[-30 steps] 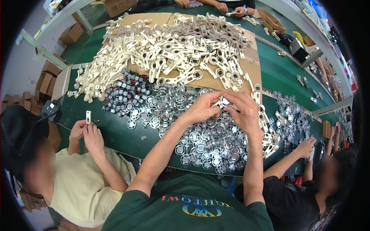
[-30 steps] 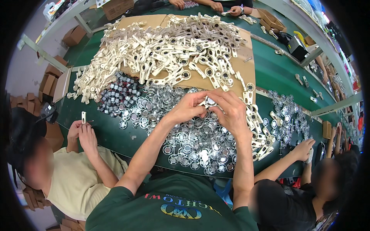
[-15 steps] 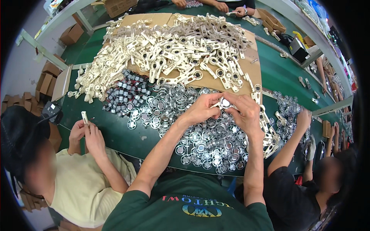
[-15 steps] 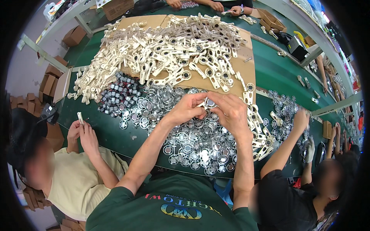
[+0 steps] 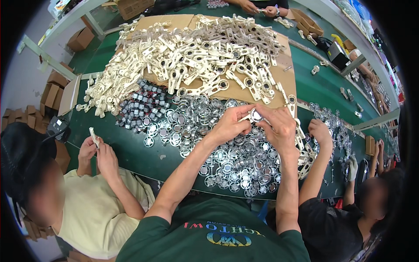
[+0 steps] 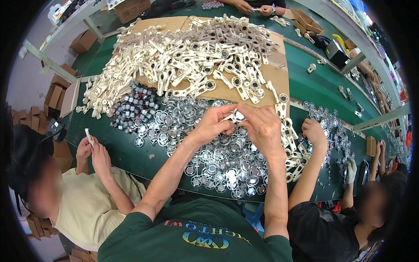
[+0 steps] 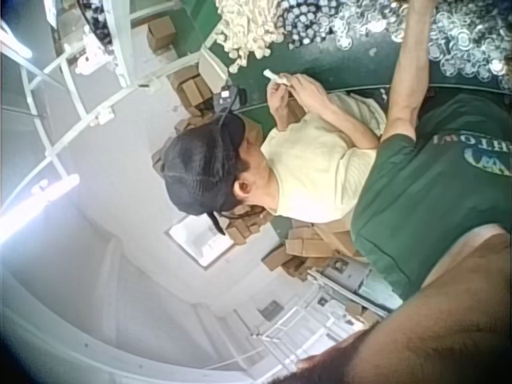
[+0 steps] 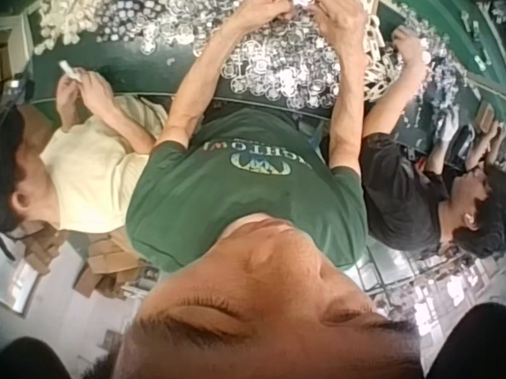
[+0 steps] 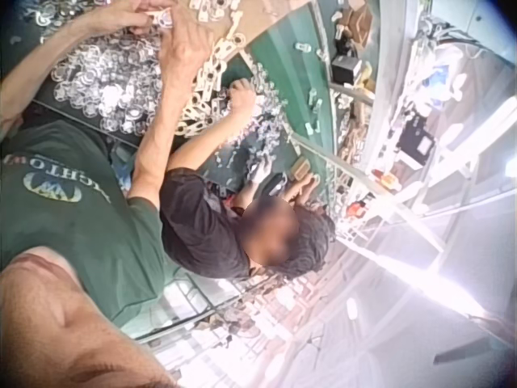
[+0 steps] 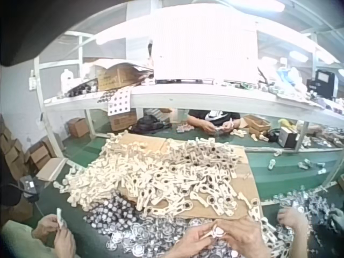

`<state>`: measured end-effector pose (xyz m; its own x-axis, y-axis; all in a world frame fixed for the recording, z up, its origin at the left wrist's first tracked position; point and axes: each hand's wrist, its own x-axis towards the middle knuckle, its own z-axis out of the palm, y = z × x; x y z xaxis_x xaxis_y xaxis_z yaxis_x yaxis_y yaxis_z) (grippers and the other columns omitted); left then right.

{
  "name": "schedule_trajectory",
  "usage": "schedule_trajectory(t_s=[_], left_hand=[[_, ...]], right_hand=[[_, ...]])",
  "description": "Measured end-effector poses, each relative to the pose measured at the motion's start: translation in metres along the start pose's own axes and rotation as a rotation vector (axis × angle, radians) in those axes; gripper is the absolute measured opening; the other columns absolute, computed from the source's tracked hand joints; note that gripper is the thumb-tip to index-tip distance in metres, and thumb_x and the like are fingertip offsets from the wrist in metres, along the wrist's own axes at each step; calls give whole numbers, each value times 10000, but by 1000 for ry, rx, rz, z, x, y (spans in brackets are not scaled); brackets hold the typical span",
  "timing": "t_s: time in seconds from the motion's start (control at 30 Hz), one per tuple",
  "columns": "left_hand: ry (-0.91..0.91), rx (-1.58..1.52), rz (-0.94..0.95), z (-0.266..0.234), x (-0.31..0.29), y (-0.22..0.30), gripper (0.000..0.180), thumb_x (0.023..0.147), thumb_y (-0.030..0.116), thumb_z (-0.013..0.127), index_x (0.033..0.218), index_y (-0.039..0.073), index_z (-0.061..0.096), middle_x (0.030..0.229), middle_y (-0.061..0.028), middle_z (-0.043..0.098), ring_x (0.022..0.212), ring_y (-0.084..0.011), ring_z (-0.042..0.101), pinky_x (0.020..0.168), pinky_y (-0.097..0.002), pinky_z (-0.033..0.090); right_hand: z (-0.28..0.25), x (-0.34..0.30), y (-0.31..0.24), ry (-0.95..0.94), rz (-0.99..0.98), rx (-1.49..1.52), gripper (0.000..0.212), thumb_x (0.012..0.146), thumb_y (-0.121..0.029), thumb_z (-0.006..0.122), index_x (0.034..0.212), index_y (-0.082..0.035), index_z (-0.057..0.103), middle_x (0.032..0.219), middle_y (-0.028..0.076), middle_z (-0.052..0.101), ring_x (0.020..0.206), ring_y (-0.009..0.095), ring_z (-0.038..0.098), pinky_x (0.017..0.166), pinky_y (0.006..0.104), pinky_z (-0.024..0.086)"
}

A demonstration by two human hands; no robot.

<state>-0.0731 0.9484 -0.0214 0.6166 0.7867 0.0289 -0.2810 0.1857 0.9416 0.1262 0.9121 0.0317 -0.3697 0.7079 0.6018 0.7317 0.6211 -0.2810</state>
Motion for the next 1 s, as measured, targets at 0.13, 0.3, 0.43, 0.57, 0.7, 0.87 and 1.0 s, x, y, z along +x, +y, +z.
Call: schedule_trajectory(t_s=[0.13,0.3,0.43,0.57,0.7,0.87,1.0], left_hand=[[31,-6,14,2,1,-5,542,1021,86,586,1542,-24,484,787,46,578,671,-49,513,597,-214,405],[48,-9,59,5,2,-10,492,1110,282,580,1508,-2,534,768,65,547,645,-32,491,567,-198,387],[107,17,89,6,2,-17,457,1119,288,562,1471,-2,572,764,64,555,616,-31,486,539,-195,382],[135,15,93,9,3,-18,439,1118,282,564,1445,-9,593,747,61,558,594,-28,485,522,-196,379],[141,27,95,9,4,-21,433,1117,274,568,1442,-12,591,741,59,565,587,-28,485,519,-195,380],[114,10,149,15,6,-18,392,1109,196,561,1454,11,533,1032,-36,702,787,-63,616,670,-221,536],[117,216,290,24,12,-15,285,1100,124,527,1367,35,574,1095,-51,707,902,-125,668,794,-300,572]], right_hand=[[1,0,0,17,-10,-12,513,690,-23,857,1190,-62,752,1147,66,787,837,239,713,797,357,511],[4,-2,0,41,0,-6,507,695,-28,863,1189,-66,755,1135,62,792,824,235,711,783,355,502],[6,-2,-1,69,-12,-15,502,697,-34,869,1185,-63,758,1116,63,795,815,230,712,769,358,494],[9,-4,2,91,-24,-10,497,698,-37,872,1181,-58,758,1109,67,795,810,224,715,761,359,491],[8,-4,1,91,-22,-28,492,705,-29,873,1182,-58,756,1118,75,792,812,221,718,761,363,502],[18,-8,-9,228,387,524,500,762,78,828,1239,9,696,1142,123,738,843,165,712,770,293,593],[26,-32,3,216,751,858,347,828,79,819,1146,55,683,1047,79,706,833,101,671,745,268,576]])
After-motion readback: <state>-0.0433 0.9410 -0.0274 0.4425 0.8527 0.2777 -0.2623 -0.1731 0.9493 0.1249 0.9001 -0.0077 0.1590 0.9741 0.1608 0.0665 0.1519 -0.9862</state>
